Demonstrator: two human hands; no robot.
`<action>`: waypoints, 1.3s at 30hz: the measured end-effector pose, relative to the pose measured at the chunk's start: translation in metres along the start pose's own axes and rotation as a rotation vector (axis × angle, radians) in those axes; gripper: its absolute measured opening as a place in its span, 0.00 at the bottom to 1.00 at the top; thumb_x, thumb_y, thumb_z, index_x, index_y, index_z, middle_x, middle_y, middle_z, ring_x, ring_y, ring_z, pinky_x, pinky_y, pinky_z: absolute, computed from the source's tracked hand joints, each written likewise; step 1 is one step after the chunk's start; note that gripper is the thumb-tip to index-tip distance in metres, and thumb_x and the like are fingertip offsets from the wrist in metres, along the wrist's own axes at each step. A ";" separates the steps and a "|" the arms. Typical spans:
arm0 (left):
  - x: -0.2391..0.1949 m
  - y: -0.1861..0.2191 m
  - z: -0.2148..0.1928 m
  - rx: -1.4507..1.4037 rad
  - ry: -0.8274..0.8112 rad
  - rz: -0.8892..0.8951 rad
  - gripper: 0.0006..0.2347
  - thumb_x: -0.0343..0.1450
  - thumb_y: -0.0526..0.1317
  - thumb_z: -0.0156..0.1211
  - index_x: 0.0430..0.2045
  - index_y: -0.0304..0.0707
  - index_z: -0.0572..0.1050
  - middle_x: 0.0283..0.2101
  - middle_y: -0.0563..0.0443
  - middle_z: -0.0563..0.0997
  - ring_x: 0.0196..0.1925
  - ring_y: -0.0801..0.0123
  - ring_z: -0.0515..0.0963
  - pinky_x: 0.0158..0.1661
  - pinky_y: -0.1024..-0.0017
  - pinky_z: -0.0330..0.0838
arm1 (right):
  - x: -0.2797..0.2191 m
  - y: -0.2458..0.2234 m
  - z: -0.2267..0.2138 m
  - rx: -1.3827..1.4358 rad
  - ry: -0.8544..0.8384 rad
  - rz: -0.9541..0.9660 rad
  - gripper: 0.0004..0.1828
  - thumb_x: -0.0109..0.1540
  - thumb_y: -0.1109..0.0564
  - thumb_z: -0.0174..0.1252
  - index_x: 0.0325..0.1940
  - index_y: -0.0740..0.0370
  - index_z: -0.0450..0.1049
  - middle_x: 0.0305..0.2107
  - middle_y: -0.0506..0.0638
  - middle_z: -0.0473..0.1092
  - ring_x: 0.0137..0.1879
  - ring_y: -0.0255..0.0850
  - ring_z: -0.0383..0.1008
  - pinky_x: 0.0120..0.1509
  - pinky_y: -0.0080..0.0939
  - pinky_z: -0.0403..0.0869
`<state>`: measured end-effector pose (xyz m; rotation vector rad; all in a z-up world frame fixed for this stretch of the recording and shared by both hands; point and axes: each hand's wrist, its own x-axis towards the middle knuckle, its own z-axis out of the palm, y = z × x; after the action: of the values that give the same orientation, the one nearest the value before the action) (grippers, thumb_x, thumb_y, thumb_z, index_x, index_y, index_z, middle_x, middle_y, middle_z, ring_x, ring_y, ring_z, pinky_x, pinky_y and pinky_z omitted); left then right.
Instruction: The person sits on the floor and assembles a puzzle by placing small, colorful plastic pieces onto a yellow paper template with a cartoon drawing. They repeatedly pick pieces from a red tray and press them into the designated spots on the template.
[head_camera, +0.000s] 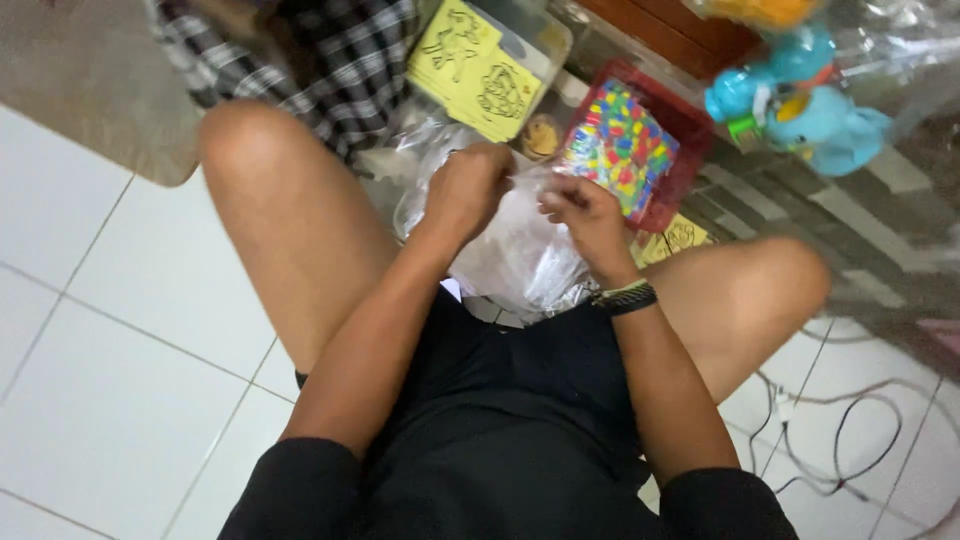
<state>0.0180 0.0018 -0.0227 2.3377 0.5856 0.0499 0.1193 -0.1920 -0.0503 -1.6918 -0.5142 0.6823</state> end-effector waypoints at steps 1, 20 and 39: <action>-0.001 0.002 0.001 -0.047 0.028 0.036 0.08 0.68 0.38 0.66 0.39 0.47 0.80 0.38 0.47 0.80 0.45 0.45 0.84 0.45 0.45 0.79 | 0.000 0.001 -0.004 0.030 0.040 -0.013 0.08 0.66 0.59 0.63 0.49 0.62 0.75 0.37 0.57 0.76 0.42 0.41 0.80 0.50 0.40 0.81; -0.017 0.042 -0.021 -1.013 -0.517 -0.210 0.49 0.67 0.76 0.30 0.68 0.26 0.60 0.63 0.19 0.71 0.68 0.29 0.69 0.61 0.30 0.59 | -0.003 -0.031 -0.028 0.710 -0.162 -0.231 0.13 0.65 0.59 0.55 0.27 0.59 0.63 0.43 0.64 0.76 0.45 0.47 0.80 0.51 0.46 0.79; -0.010 0.018 0.007 -0.738 -0.161 0.017 0.17 0.74 0.52 0.53 0.21 0.43 0.82 0.19 0.50 0.81 0.24 0.67 0.82 0.36 0.67 0.78 | -0.005 -0.035 -0.031 0.793 0.031 -0.234 0.06 0.66 0.59 0.54 0.35 0.58 0.68 0.63 0.59 0.70 0.62 0.51 0.77 0.62 0.48 0.81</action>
<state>0.0172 -0.0181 -0.0147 1.6107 0.3784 0.0704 0.1378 -0.2102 -0.0106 -0.8805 -0.3430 0.5798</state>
